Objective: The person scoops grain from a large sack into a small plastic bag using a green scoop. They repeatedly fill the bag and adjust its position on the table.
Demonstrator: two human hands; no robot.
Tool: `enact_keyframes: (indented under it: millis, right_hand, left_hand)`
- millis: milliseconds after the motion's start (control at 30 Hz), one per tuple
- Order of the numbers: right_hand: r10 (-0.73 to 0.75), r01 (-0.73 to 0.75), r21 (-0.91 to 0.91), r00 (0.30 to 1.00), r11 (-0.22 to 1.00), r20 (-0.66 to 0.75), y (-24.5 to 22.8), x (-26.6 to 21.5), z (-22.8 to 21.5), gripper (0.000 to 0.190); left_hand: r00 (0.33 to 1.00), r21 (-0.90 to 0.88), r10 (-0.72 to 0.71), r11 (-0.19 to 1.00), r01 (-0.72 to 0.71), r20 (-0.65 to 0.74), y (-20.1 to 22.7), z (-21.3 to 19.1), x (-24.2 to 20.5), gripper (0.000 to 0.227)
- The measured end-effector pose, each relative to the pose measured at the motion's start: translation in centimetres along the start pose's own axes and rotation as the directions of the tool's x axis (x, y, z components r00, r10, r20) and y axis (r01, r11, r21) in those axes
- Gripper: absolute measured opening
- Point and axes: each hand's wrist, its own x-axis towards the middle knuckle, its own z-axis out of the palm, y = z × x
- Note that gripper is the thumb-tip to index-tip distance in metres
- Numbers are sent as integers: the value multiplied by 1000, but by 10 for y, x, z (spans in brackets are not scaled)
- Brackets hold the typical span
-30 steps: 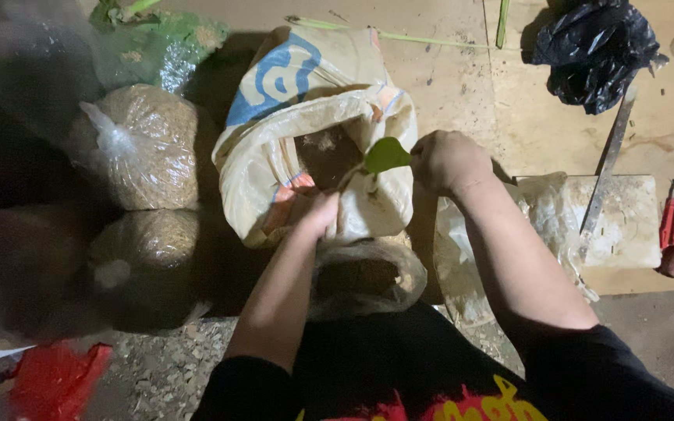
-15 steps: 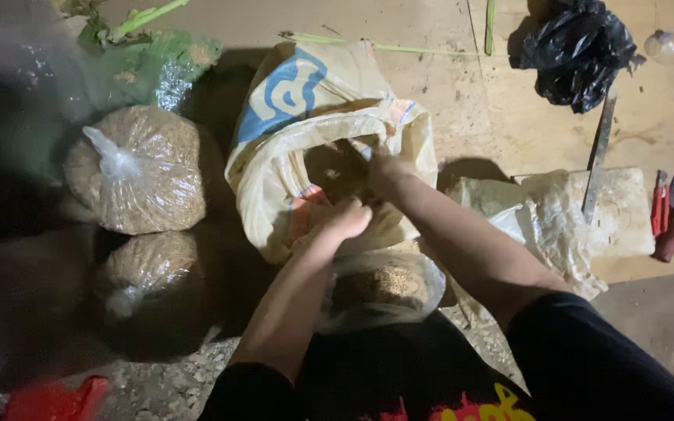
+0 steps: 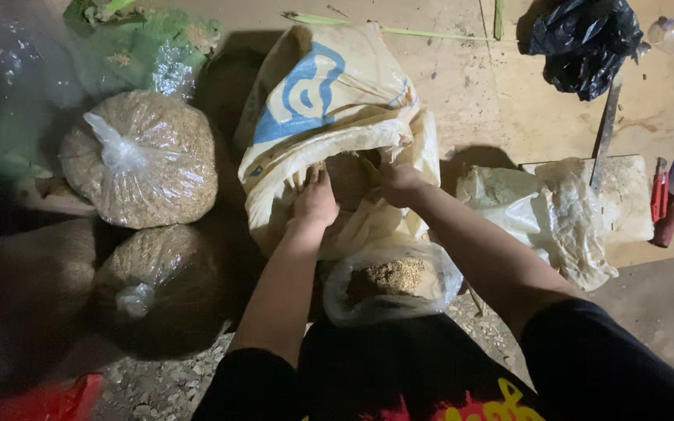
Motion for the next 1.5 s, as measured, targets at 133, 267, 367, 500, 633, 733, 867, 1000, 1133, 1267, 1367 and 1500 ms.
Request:
enact_keyframes:
  millis: [133, 267, 367, 500, 633, 733, 867, 1000, 1133, 1267, 1367, 1500]
  right_hand:
    - [-36, 36, 49, 999, 998, 16, -7, -4, -4, 40]
    - [94, -92, 74, 995, 993, -22, -29, 1, 1, 40]
    - [-15, 16, 28, 998, 999, -61, -33, 4, 6, 38]
    - [-467, 426, -273, 878, 863, -108, -22, -15, -4, 41]
    - [34, -28, 329, 999, 944, -11, -41, -44, -33, 38]
    - [87, -83, 402, 996, 912, 11, -54, -62, -60, 36]
    - [19, 5, 631, 999, 776, -30, -56, -75, -79, 37]
    - [-31, 39, 610, 999, 792, -24, -50, -86, -86, 37]
    - [-28, 21, 532, 1000, 846, 4, -49, -100, -99, 37]
    - [-105, 102, 628, 994, 771, -33, -46, -119, -108, 37]
    - [-122, 118, 669, 992, 734, -41, -45, -136, -118, 35]
    - [-136, 99, 612, 991, 784, 14, -42, -163, -135, 33]
  left_hand:
    - [998, -49, 9, 999, -6, 61, -8, 7, 6, 83]
    - [994, -14, 65, 998, -66, -83, -10, 23, 18, 78]
    - [986, -86, 55, 994, -69, -158, -15, 28, 21, 77]
    - [992, -226, 40, 972, -67, -121, -12, 31, 17, 78]
    - [936, -208, 146, 953, -220, -320, -10, 24, 14, 89]
    - [860, -220, 257, 898, -381, -442, -4, 11, 9, 94]
    - [878, -296, 258, 871, -392, -402, -1, -17, -19, 91]
    - [910, -449, 227, 811, -375, -348, 4, -33, -47, 84]
    - [919, -682, 88, 644, -347, -384, -1, -22, -67, 66]
    - [716, -519, 95, 624, -584, -692, -23, -5, -84, 48]
    - [710, -563, 90, 542, -624, -699, -32, 4, -96, 39]
    - [766, -482, 118, 715, -507, -632, -41, 22, -116, 25]
